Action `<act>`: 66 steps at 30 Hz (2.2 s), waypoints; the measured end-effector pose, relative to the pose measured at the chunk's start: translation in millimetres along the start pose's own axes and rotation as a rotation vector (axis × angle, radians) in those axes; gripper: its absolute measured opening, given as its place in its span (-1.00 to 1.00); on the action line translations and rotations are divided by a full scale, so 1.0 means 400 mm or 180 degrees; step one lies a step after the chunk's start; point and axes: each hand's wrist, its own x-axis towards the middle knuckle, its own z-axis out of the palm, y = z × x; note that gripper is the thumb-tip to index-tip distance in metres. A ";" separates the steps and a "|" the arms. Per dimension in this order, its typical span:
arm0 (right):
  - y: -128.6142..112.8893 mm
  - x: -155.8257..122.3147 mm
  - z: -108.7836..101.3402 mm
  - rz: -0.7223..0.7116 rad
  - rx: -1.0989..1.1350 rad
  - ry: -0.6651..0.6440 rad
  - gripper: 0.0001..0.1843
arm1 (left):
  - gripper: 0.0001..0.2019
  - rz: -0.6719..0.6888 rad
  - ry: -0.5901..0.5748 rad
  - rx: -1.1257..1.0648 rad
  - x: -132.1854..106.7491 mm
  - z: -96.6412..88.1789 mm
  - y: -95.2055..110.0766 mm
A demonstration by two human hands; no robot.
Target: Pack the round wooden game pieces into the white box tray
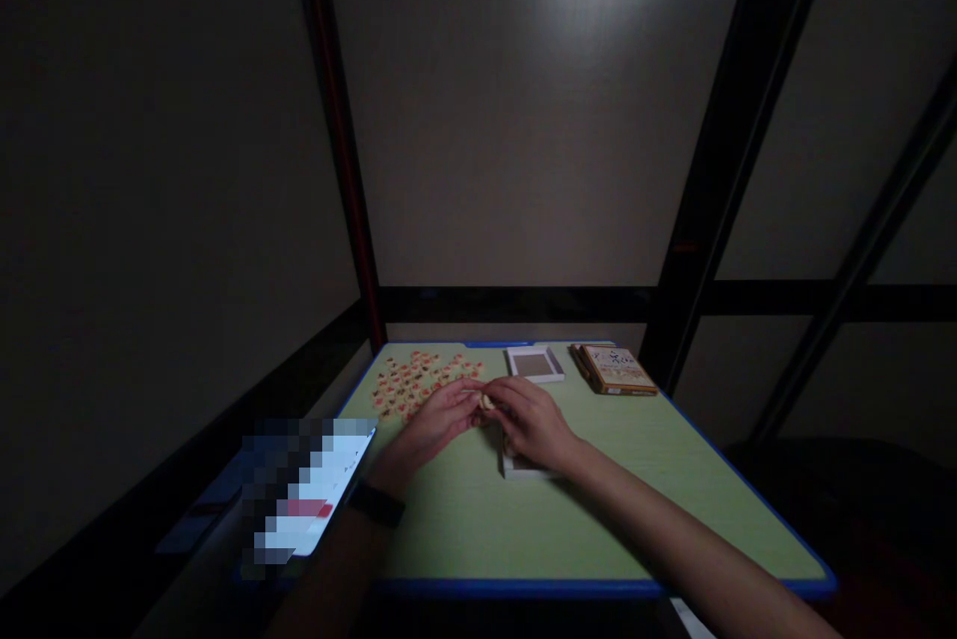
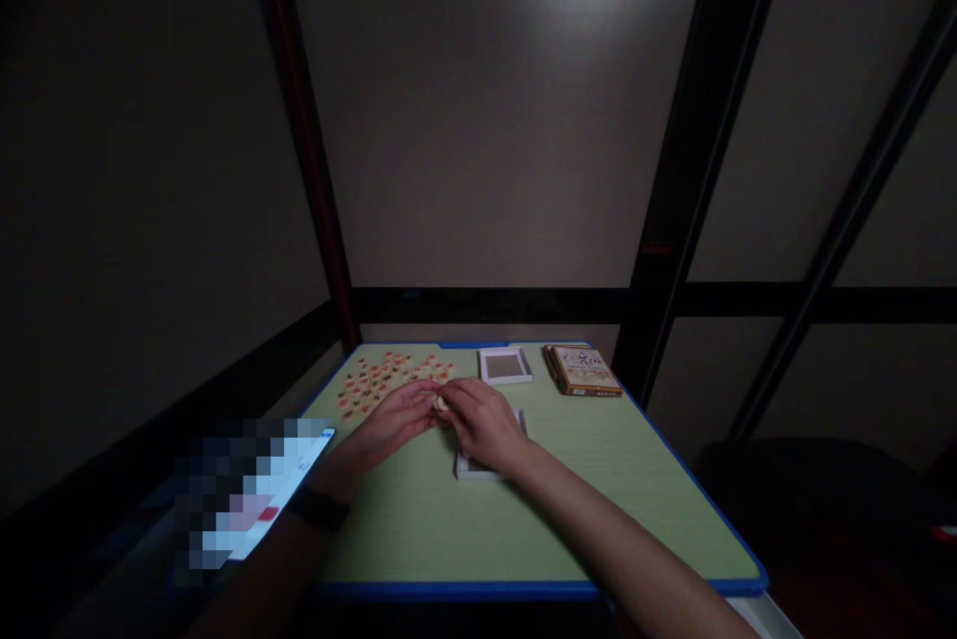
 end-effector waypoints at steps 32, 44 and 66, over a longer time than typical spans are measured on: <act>-0.060 -0.050 -0.093 0.0624 -0.0077 -0.1748 -0.80 | -0.59 0.0245 0.0096 0.2870 0.021 0.017 -0.059; -0.009 -0.049 -0.132 0.1052 0.0373 -0.1288 -0.81 | -0.58 0.0261 0.0087 0.2949 0.023 0.014 -0.067; -0.036 -0.071 -0.131 0.1724 0.0742 -0.1345 -0.76 | -0.74 0.0389 -0.0680 0.3639 -0.011 0.050 -0.034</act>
